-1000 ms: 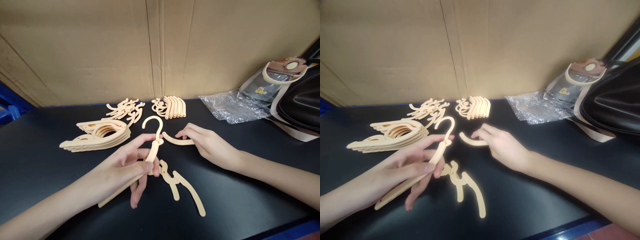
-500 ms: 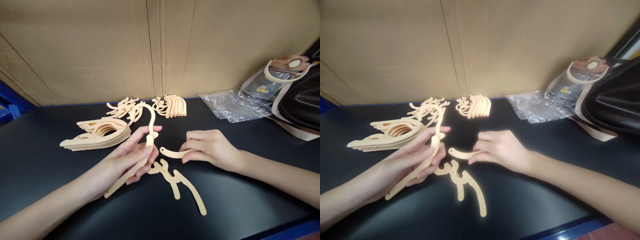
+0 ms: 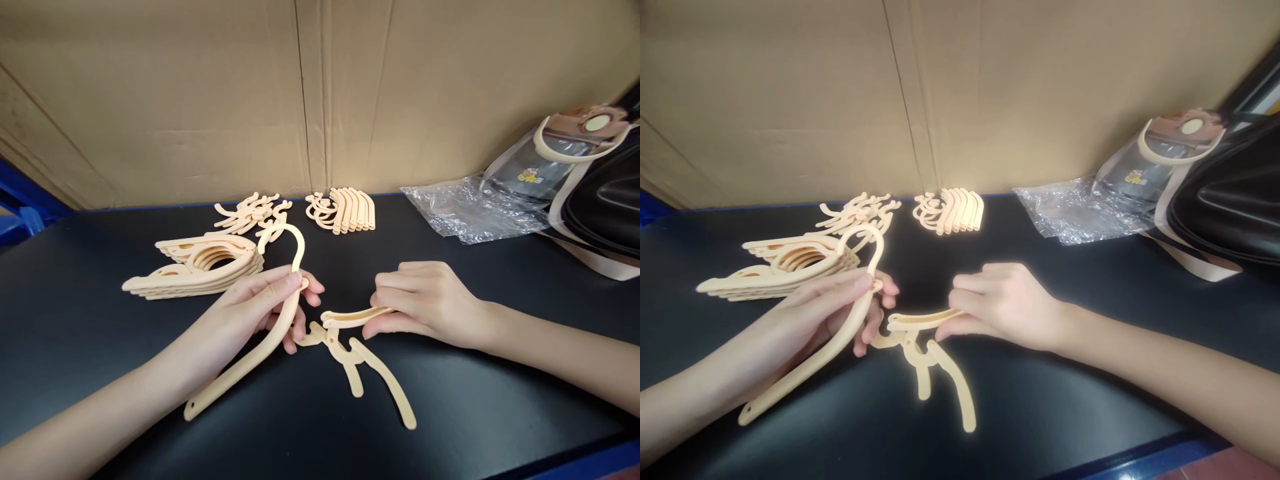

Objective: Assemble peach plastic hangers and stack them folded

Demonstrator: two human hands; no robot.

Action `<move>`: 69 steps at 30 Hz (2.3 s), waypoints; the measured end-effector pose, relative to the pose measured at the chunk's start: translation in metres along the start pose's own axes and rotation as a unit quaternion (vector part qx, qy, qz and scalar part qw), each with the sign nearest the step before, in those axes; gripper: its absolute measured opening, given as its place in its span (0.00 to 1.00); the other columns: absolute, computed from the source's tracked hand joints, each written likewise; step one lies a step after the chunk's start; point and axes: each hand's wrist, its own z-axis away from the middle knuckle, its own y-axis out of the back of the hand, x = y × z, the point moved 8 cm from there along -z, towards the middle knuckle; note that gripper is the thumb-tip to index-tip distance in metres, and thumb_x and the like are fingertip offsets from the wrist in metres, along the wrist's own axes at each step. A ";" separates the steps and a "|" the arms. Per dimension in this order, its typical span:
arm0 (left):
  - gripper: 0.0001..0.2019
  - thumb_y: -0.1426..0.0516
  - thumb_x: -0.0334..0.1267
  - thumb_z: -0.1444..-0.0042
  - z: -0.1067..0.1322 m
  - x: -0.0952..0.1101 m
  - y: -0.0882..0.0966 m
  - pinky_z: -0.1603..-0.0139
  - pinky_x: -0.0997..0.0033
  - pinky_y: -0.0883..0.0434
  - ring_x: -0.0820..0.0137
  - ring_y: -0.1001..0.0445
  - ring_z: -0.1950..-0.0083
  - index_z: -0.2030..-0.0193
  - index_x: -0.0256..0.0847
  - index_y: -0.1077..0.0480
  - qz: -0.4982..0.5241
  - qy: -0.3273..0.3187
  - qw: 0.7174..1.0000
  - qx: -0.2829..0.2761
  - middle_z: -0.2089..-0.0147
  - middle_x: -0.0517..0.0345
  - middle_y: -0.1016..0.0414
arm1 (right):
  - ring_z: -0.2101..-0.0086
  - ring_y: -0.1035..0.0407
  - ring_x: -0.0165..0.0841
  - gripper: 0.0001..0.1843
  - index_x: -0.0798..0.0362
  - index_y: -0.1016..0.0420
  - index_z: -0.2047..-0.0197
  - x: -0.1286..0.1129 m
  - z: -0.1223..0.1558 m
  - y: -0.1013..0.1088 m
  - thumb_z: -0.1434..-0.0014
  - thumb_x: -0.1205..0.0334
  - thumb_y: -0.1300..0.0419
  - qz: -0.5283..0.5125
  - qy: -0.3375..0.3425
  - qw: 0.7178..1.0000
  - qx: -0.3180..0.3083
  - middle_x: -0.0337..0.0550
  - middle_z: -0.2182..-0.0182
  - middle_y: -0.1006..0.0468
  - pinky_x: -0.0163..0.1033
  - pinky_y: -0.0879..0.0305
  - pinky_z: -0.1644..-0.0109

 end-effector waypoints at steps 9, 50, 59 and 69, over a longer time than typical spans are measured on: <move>0.23 0.44 0.57 0.39 0.003 -0.004 -0.001 0.72 0.73 0.26 0.69 0.26 0.75 0.49 0.42 0.24 -0.076 0.033 0.996 -0.020 0.83 0.62 0.28 | 0.79 0.39 0.26 0.20 0.53 0.22 0.63 0.000 0.002 -0.008 0.30 0.53 0.50 0.009 -0.010 0.999 -0.035 0.35 0.76 0.25 0.35 0.46 0.72; 0.17 0.42 0.50 0.39 0.010 -0.006 -0.019 0.75 0.84 0.27 0.75 0.25 0.76 0.51 0.41 0.23 -0.083 0.062 0.990 -0.091 0.78 0.62 0.23 | 0.80 0.47 0.26 0.18 0.53 0.29 0.73 -0.017 0.003 0.006 0.34 0.54 0.43 0.115 0.046 0.991 0.051 0.31 0.81 0.34 0.35 0.50 0.75; 0.16 0.43 0.47 0.39 0.008 -0.002 -0.019 0.76 0.82 0.28 0.74 0.27 0.76 0.52 0.38 0.22 -0.129 0.036 0.990 -0.054 0.79 0.62 0.26 | 0.82 0.47 0.25 0.22 0.54 0.27 0.73 -0.015 0.002 0.004 0.32 0.52 0.47 0.046 0.026 0.998 0.026 0.31 0.83 0.34 0.34 0.51 0.77; 0.16 0.45 0.47 0.38 0.014 -0.002 -0.021 0.74 0.78 0.31 0.78 0.32 0.79 0.64 0.37 0.22 -0.131 0.059 0.989 -0.038 0.71 0.60 0.25 | 0.83 0.43 0.21 0.22 0.54 0.27 0.75 0.006 0.004 -0.011 0.35 0.48 0.43 -0.130 -0.091 0.987 -0.037 0.30 0.83 0.31 0.31 0.50 0.75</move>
